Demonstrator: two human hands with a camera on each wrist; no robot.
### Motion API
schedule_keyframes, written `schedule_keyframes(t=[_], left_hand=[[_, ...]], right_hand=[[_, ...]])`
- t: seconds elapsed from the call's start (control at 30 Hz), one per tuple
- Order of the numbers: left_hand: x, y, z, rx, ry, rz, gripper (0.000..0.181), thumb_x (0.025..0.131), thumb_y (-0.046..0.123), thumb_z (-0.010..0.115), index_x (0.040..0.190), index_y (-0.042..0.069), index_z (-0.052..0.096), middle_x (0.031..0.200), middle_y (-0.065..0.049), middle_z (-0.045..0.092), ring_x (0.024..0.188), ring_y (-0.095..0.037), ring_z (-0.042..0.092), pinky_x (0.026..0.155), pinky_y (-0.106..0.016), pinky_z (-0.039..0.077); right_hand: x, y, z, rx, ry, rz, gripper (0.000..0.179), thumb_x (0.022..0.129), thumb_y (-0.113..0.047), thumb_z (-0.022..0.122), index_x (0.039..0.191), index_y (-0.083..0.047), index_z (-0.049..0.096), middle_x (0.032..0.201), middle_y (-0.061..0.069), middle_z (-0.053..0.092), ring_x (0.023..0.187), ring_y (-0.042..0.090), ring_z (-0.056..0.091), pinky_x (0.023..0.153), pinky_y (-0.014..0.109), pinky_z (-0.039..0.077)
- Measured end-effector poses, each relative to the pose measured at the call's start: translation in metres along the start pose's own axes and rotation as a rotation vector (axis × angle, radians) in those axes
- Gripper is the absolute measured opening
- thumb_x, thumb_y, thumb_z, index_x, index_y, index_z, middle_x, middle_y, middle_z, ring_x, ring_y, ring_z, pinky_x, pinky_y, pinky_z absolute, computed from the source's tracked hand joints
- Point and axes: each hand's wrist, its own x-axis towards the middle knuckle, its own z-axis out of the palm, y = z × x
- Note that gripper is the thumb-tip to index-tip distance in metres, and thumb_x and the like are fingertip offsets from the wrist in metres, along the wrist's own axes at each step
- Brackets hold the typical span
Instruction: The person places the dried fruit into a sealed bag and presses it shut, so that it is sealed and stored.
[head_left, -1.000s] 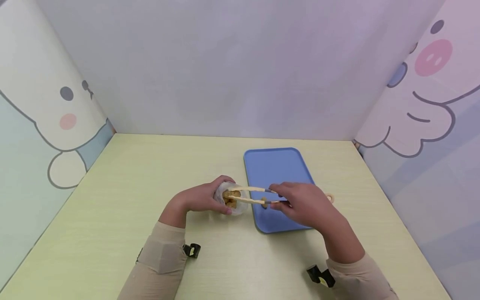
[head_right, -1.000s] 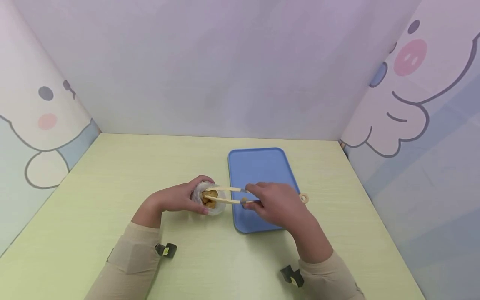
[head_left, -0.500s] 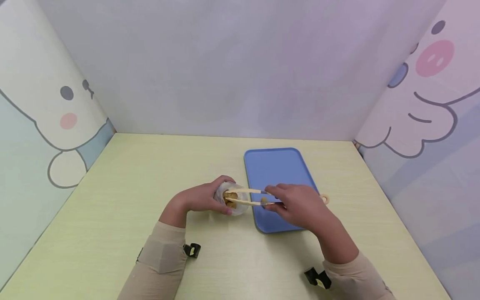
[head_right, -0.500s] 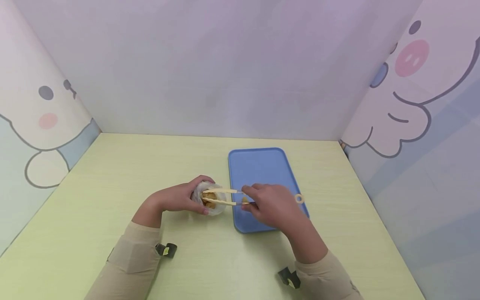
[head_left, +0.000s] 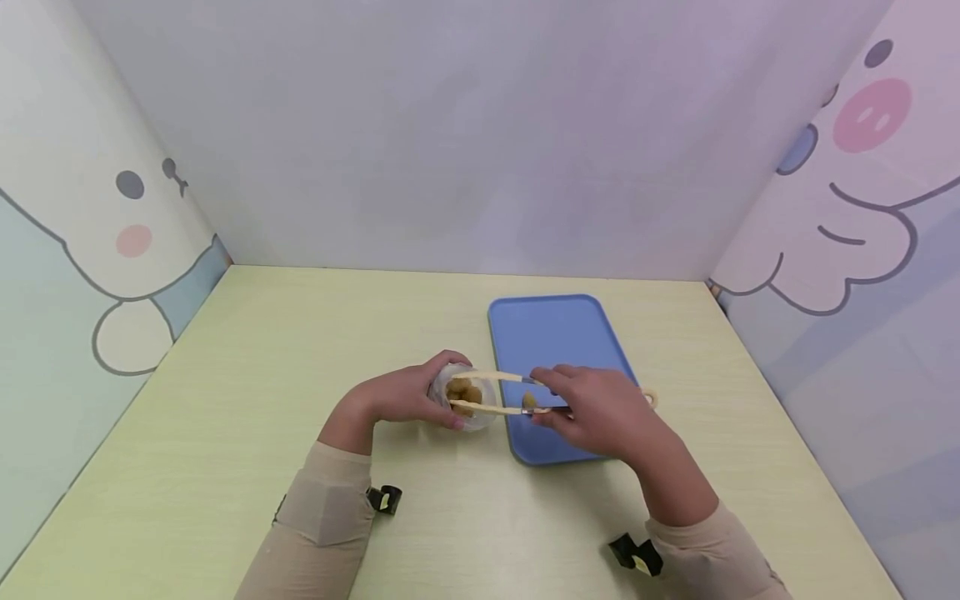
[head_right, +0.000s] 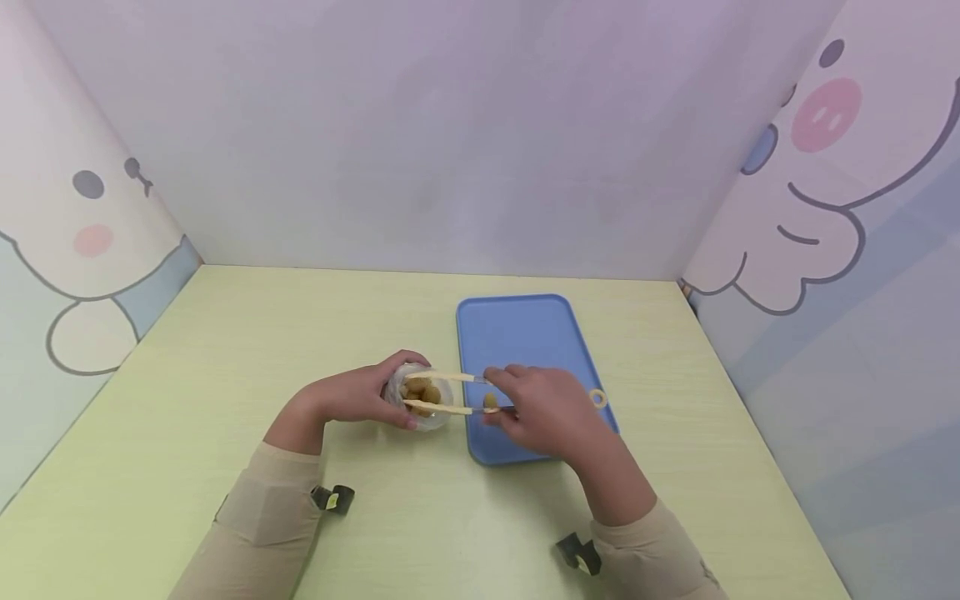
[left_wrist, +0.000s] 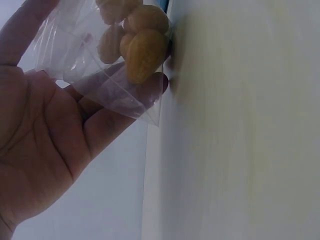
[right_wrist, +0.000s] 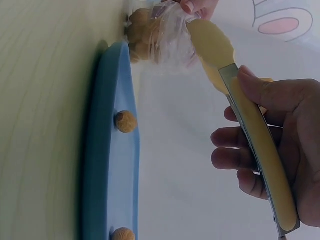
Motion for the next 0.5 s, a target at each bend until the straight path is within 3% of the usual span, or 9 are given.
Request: schedule_keyframes(t=[0.13,0.23,0.37,0.5], left_hand=[[0.001,0.0,0.0,0.019,0.006,-0.018,0.08,0.074,0.043,0.084,0.136,0.038,0.035,0.118,0.0,0.056,0.102,-0.019,0.056,0.088,-0.038,0.044],[0.001,0.0,0.0,0.028,0.011,-0.025,0.08,0.074,0.045,0.084,0.136,0.039,0.034,0.118,0.0,0.055,0.102,-0.018,0.056,0.088,-0.038,0.045],[0.002,-0.001,0.0,0.036,0.013,-0.022,0.075,0.074,0.045,0.084,0.133,0.041,0.036,0.119,-0.001,0.056,0.103,-0.018,0.056,0.088,-0.039,0.044],[0.002,-0.001,0.001,0.045,0.017,-0.022,0.075,0.074,0.045,0.084,0.132,0.041,0.037,0.119,0.0,0.057,0.105,-0.017,0.055,0.09,-0.039,0.043]], right_hand=[[-0.004,0.007,-0.007,0.012,0.018,0.019,0.052,0.084,-0.046,0.074,0.127,-0.021,0.062,0.092,-0.008,0.066,0.065,0.002,0.06,0.049,0.022,0.039],[-0.007,0.014,-0.013,0.028,0.017,0.062,0.057,0.082,-0.047,0.076,0.129,-0.02,0.059,0.093,-0.008,0.065,0.063,0.001,0.057,0.049,0.023,0.04],[-0.012,0.025,-0.024,0.082,-0.027,0.156,0.066,0.081,-0.05,0.076,0.133,-0.017,0.054,0.098,-0.006,0.064,0.061,-0.001,0.051,0.053,0.025,0.041],[-0.018,0.035,-0.033,0.136,-0.08,0.276,0.072,0.077,-0.064,0.073,0.128,-0.018,0.051,0.1,-0.007,0.061,0.065,0.004,0.052,0.056,0.027,0.042]])
